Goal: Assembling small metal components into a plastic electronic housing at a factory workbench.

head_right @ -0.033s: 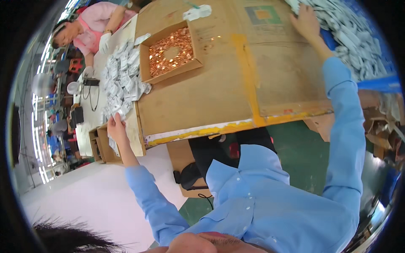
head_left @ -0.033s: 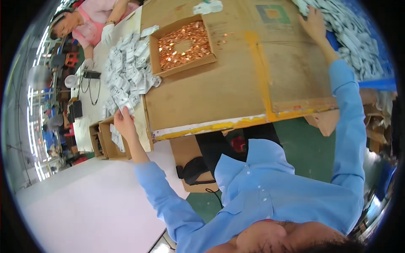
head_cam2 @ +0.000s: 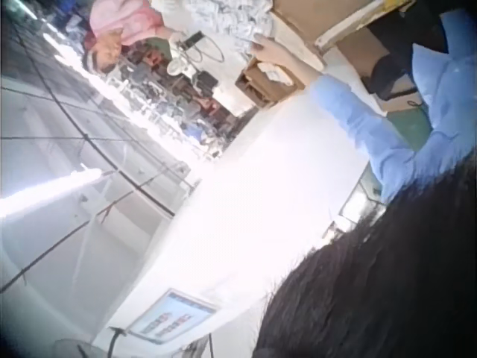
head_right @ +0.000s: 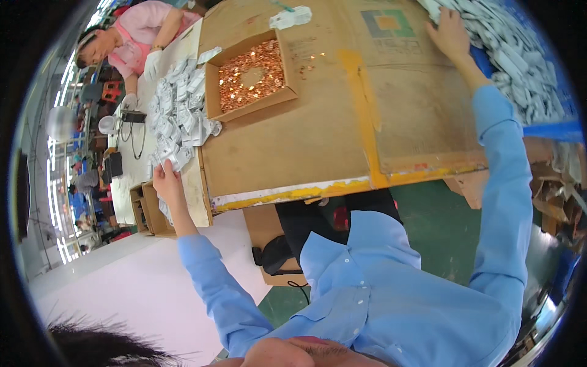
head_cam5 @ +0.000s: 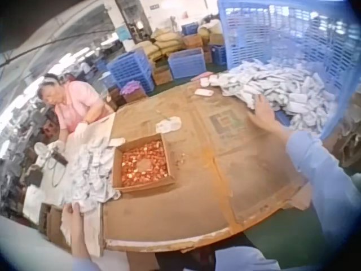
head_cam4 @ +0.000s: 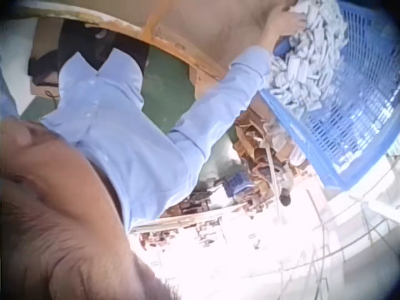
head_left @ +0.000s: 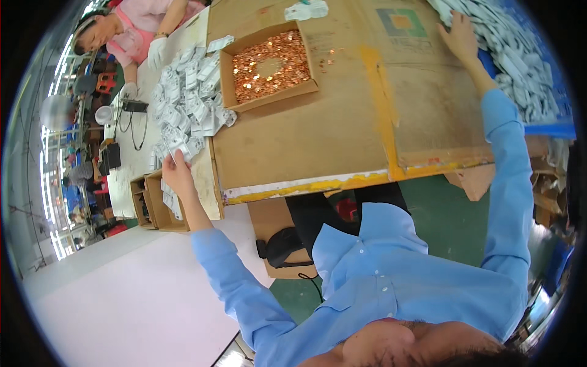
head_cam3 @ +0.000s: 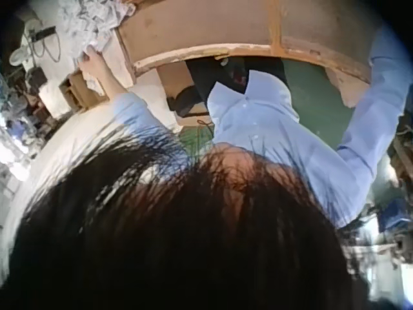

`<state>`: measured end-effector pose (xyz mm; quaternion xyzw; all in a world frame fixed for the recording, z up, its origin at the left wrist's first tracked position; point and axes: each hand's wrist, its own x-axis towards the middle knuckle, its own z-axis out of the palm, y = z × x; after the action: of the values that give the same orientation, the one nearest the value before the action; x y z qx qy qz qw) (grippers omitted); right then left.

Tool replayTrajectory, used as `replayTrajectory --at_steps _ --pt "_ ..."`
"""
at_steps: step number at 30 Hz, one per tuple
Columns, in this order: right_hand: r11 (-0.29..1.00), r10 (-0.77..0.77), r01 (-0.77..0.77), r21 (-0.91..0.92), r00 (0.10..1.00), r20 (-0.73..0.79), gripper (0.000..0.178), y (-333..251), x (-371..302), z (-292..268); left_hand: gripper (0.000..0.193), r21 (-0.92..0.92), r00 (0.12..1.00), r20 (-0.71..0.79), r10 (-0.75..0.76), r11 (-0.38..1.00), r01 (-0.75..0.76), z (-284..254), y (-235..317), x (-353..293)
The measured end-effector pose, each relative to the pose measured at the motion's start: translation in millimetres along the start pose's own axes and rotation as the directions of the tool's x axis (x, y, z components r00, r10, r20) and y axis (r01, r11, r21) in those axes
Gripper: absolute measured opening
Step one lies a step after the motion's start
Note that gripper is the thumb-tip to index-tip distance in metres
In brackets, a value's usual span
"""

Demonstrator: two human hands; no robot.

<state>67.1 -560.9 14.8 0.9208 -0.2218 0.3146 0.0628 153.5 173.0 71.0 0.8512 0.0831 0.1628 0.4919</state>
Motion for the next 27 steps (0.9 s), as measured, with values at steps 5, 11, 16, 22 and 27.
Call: replayTrajectory --at_steps 5,11,16,22,27 --pt "1.0 -0.009 0.008 0.018 0.999 0.042 0.046 7 5 21 0.037 0.048 0.994 -0.11 0.016 0.999 -0.011 8 -15 71" --pt "0.998 0.015 -0.016 0.063 1.0 0.025 0.04 22 6 19 0.04 0.486 0.921 -0.222 0.319 0.856 -0.179 24 -37 88" --pt "0.997 0.046 -0.046 0.066 0.999 0.004 0.034 18 8 -2 0.036 0.524 0.862 -0.293 0.414 0.824 -0.217 47 -1 43" --pt "0.962 -0.038 0.064 0.265 0.994 -0.101 0.025 34 12 -10 0.028 0.074 0.934 -0.186 0.306 0.952 -0.297 57 41 -33" --pt "0.831 -0.149 0.126 0.542 0.989 -0.001 0.018 -11 -8 -25 0.02 -0.013 0.959 -0.061 0.275 0.961 -0.277 59 51 -115"
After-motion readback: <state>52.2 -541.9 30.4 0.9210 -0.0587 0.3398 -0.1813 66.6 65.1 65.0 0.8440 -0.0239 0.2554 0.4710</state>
